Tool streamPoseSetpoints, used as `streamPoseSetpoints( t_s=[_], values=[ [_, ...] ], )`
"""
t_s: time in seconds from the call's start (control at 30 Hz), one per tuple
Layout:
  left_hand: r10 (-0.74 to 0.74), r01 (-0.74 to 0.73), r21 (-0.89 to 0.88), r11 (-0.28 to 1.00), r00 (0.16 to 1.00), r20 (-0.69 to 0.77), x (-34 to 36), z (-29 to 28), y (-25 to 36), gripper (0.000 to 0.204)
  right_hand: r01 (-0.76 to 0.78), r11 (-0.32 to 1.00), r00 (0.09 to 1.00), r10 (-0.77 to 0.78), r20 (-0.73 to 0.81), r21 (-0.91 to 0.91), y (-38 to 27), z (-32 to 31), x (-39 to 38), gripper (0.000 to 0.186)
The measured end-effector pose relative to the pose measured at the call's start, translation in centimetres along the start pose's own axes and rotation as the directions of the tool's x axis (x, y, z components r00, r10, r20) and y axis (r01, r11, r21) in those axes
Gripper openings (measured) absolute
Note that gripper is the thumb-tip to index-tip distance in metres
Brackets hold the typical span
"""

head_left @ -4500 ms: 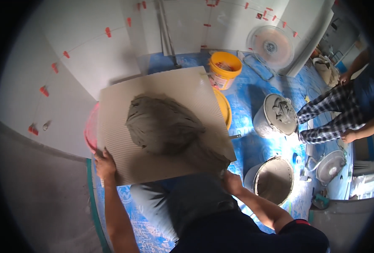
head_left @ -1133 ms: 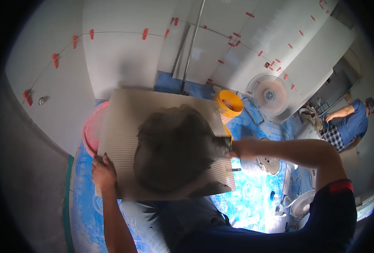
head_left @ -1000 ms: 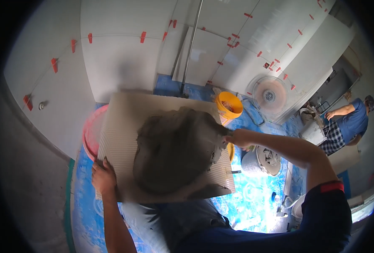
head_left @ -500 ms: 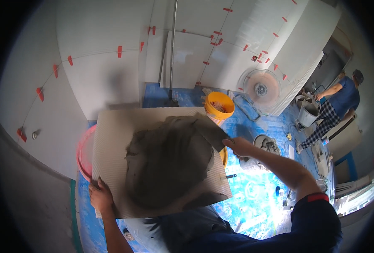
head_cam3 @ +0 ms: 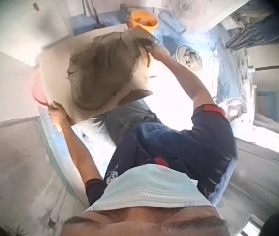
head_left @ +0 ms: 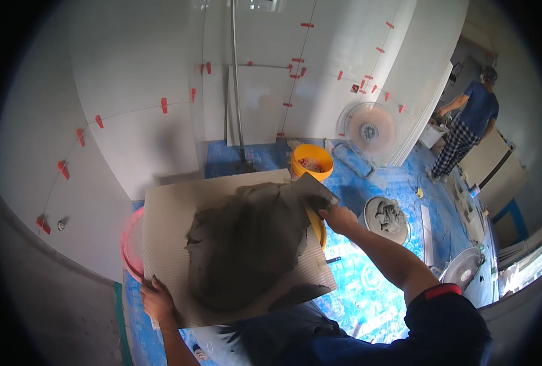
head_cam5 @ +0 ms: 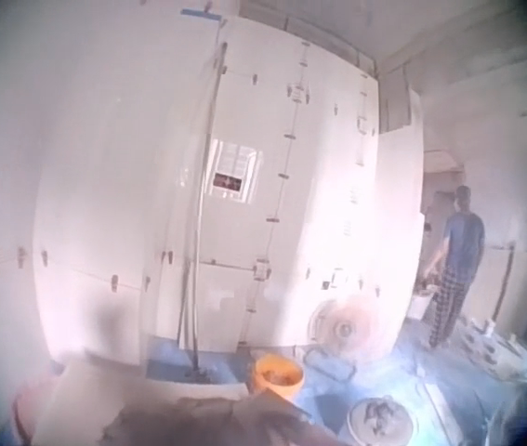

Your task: The person scoops mortar from a bucket with a trowel and spreads it over the back of a tile on the floor, handling the mortar in several batches to cover the surface.

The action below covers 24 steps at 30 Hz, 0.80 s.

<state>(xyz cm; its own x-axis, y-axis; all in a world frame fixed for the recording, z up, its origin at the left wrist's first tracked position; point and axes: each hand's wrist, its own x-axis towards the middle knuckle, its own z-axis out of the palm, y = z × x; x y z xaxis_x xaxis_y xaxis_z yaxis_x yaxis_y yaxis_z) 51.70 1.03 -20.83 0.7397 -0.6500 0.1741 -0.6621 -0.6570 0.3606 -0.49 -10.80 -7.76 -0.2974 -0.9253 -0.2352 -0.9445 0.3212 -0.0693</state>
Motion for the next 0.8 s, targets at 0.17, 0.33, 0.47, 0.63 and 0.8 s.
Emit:
streamPoseSetpoints(
  t_s=[0.17,0.33,0.47,0.63,0.8],
  values=[
    [0.011,-0.012,-0.022,1.0,0.999,-0.032,-0.4,-0.3,0.2,0.051,0.024,0.905,0.997,-0.051,0.053,0.424,1.4,0.1,-0.8,0.058],
    [0.017,-0.017,-0.003,1.0,0.999,-0.036,-0.2,-0.4,0.2,0.051,-0.282,0.495,0.903,-0.151,0.401,0.822,-0.2,2.0,-0.7,0.062],
    [0.064,-0.066,-0.035,0.997,0.997,-0.047,-0.5,0.2,0.8,0.052,-0.147,0.787,0.956,-0.042,0.289,0.6,1.7,1.4,1.1,0.062],
    [0.037,-0.037,-0.003,0.999,0.998,-0.042,-0.2,0.1,0.1,0.052,0.211,0.972,0.971,-0.196,-0.137,0.106,2.2,2.8,-2.6,0.058],
    [0.016,-0.014,0.022,1.0,0.998,-0.065,-0.2,-1.1,-0.4,0.052,-0.358,0.369,0.868,-0.208,0.452,0.858,-1.9,-1.1,-5.0,0.051]
  ],
)
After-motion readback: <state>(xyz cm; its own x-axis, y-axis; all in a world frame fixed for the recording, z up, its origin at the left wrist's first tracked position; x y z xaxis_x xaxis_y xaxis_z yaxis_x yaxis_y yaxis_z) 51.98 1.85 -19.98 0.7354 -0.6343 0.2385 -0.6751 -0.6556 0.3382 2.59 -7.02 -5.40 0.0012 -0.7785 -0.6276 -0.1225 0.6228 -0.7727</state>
